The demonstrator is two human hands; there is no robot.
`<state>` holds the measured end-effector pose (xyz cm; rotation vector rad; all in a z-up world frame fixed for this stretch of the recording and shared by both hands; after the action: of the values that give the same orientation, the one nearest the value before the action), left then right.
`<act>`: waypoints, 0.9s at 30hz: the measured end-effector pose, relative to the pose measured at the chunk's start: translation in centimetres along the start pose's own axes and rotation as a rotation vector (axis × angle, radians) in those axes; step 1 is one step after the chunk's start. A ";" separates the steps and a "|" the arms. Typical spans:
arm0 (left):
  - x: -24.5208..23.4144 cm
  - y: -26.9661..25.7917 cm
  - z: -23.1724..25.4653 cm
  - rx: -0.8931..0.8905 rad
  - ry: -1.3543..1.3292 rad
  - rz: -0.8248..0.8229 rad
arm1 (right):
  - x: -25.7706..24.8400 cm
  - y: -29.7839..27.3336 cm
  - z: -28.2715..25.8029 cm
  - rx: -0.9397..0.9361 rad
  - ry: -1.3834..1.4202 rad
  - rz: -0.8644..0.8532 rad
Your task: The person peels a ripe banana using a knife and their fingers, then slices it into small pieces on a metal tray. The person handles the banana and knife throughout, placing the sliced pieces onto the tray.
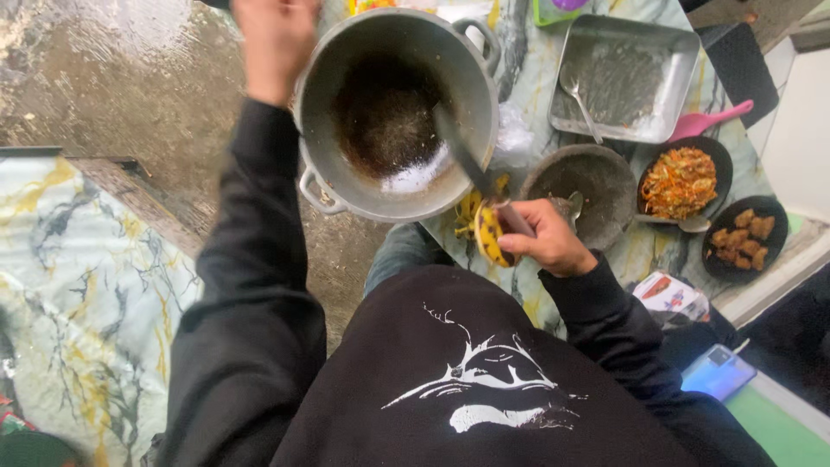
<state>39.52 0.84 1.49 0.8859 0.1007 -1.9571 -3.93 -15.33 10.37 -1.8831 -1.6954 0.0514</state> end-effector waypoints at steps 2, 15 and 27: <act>-0.1 -4.5 7.0 0.008 -0.308 -0.188 | 0.3 -0.9 -0.4 -0.087 0.115 0.034; 2.9 -25.4 32.5 -0.200 -0.783 -0.852 | 0.5 -12.8 3.3 -0.479 0.470 0.354; 4.4 -35.0 37.9 -0.496 -1.022 -0.959 | 1.8 -22.3 5.0 -0.352 -0.083 0.403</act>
<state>-9.89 1.13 16.82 -0.6823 0.4371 -2.8238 -25.53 -11.50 16.91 -2.4966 -1.4185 -0.0110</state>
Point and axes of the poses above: each hand's wrist, its own y-axis towards the middle knuckle, its own x-axis out of the palm, z = x × y, the point moved 4 cm from there along y, towards the middle knuckle, and after that the axes turned 4 degrees about -x, right-handed, at the moved point
